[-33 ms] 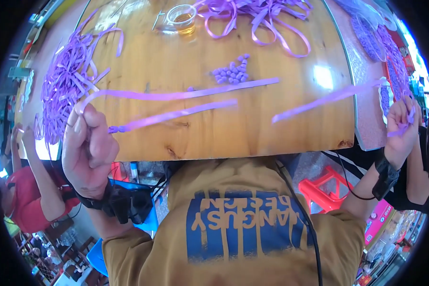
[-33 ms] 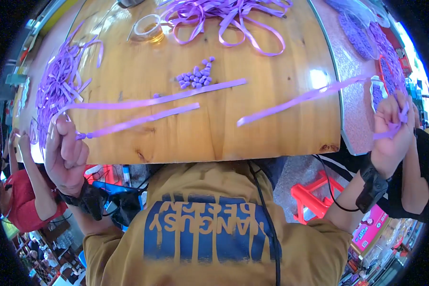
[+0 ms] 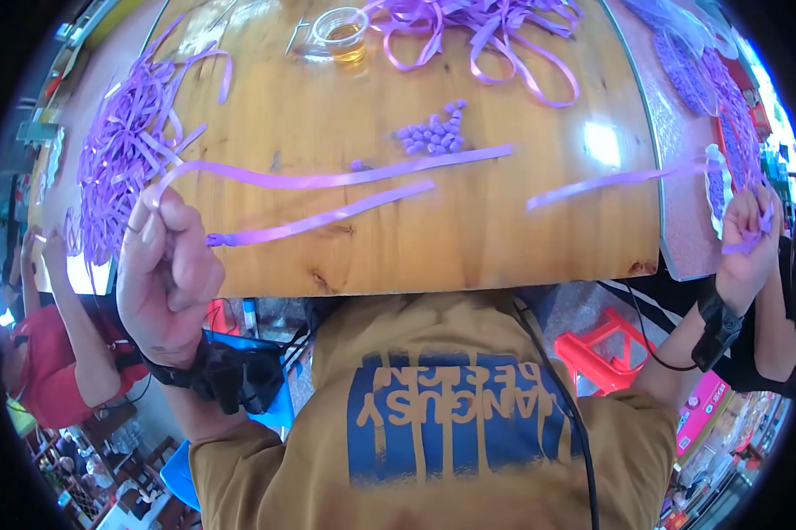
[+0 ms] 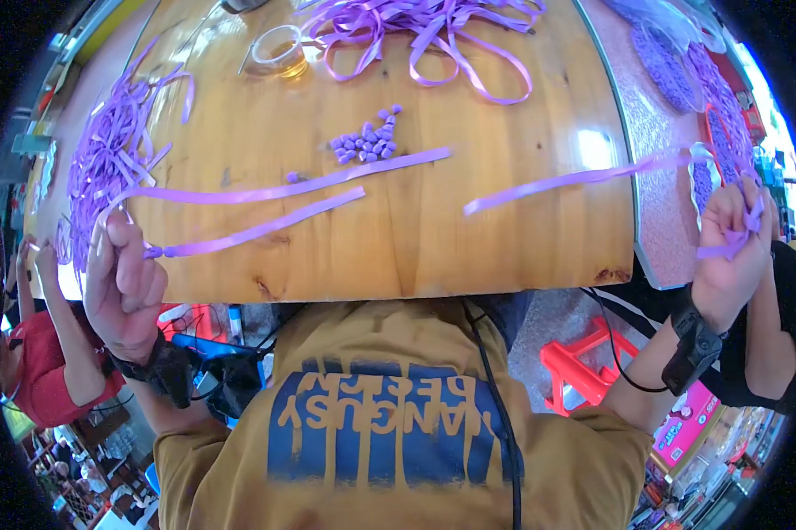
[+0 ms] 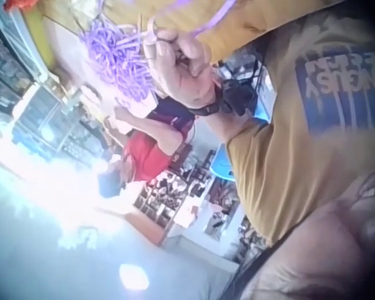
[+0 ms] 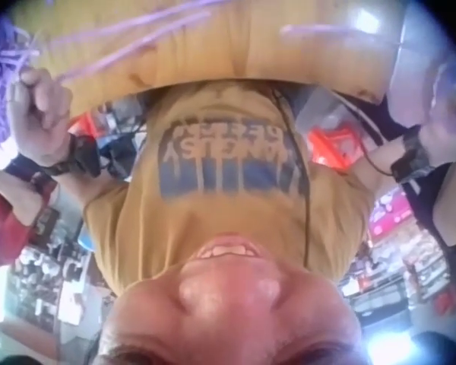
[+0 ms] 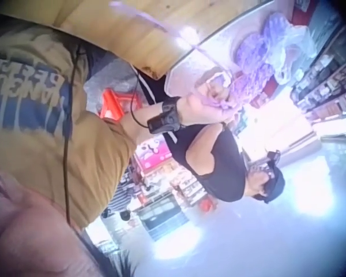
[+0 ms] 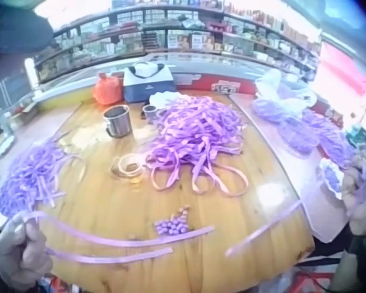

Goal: The person threads purple beads onto a purple ribbon using a needle and then ties knots in the ribbon to secure them. They repeat this process multiple times, picking up beads from the table and sliding them onto the ribbon.

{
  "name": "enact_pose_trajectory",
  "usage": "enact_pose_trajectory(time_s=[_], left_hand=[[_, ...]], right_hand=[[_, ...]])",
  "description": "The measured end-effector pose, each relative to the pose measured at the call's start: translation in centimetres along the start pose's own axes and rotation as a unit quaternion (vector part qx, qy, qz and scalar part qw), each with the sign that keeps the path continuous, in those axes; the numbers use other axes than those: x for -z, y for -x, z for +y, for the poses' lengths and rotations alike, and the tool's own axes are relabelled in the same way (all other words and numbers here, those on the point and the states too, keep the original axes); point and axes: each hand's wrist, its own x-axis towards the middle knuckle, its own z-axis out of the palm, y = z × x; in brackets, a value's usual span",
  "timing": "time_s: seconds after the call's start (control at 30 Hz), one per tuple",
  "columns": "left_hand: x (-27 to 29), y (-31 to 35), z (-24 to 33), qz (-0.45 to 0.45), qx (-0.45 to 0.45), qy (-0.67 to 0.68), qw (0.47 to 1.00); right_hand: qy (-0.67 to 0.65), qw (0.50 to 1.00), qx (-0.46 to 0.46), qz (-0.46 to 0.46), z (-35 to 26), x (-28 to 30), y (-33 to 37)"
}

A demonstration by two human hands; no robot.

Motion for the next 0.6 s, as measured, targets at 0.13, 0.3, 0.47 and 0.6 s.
enact_pose_trajectory(time_s=[0.13, 0.3, 0.47, 0.6], left_hand=[[-1.0, -0.1, -0.4, -0.038, -0.013, -0.028, 0.999], [-2.2, -1.2, -0.6, -0.113, 0.035, 0.008, 0.993], [-3.4, -2.2, -0.3, -0.146, 0.046, 0.004, 0.988], [-7.2, -3.7, -1.1, -0.065, 0.068, -0.110, 0.989]], right_hand=[[-0.020, 0.996, -0.054, -0.073, -0.4, -2.0, 1.2], [0.103, 0.968, -0.135, -0.184, 4.1, -8.2, 3.8], [0.131, 0.951, -0.242, -0.140, 10.0, -15.7, 7.0], [0.123, 0.907, -0.324, -0.238, 12.6, -20.1, 5.9]])
